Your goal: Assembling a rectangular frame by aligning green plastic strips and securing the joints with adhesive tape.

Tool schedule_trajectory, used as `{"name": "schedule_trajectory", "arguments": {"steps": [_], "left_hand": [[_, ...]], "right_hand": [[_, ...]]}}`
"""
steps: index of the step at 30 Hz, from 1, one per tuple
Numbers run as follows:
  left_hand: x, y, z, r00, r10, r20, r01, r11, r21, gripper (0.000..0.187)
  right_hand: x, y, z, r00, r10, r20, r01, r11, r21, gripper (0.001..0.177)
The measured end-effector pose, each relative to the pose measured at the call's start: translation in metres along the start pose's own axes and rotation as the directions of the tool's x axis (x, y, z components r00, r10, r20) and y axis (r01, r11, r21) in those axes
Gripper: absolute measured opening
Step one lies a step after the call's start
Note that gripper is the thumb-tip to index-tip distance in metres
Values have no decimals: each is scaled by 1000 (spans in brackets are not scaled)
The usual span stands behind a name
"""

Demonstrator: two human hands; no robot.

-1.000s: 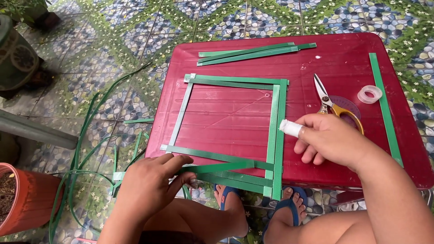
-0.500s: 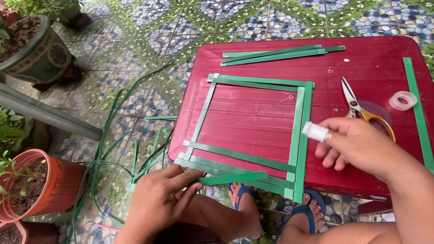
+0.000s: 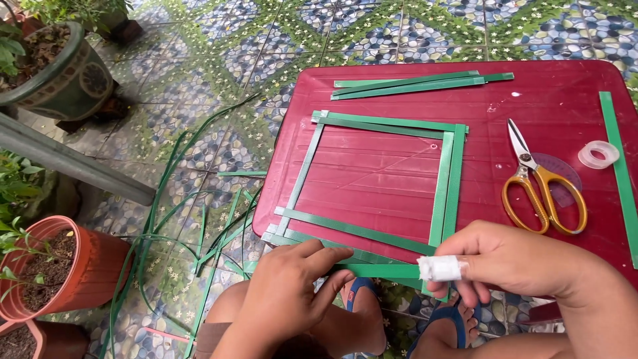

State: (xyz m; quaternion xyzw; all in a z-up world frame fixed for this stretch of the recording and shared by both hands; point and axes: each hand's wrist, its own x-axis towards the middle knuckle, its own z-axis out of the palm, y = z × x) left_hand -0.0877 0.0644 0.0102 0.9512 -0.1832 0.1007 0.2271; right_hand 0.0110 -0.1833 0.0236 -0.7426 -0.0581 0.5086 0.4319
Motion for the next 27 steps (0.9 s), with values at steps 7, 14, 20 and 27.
{"name": "schedule_trajectory", "arguments": {"steps": [7,14,20,27], "left_hand": [[-20,-30,-2,805,-395,-442,316,917,-243,34],[-9,-36,-9,212,-965,155,470,-38,-882,55],[-5,-39,3,228,-942,245,545,-85,-834,47],[-8,-43,12,237,-958,160,519,-14,-855,41]], "right_hand": [[-6,15,-22,980,-12,-201,37,992,122,33],[3,71,-56,833,-502,-231,535,838,107,35],[5,70,-55,842,-329,-428,454,860,231,36],[3,49,-43,883,-97,-458,271,904,330,39]]}}
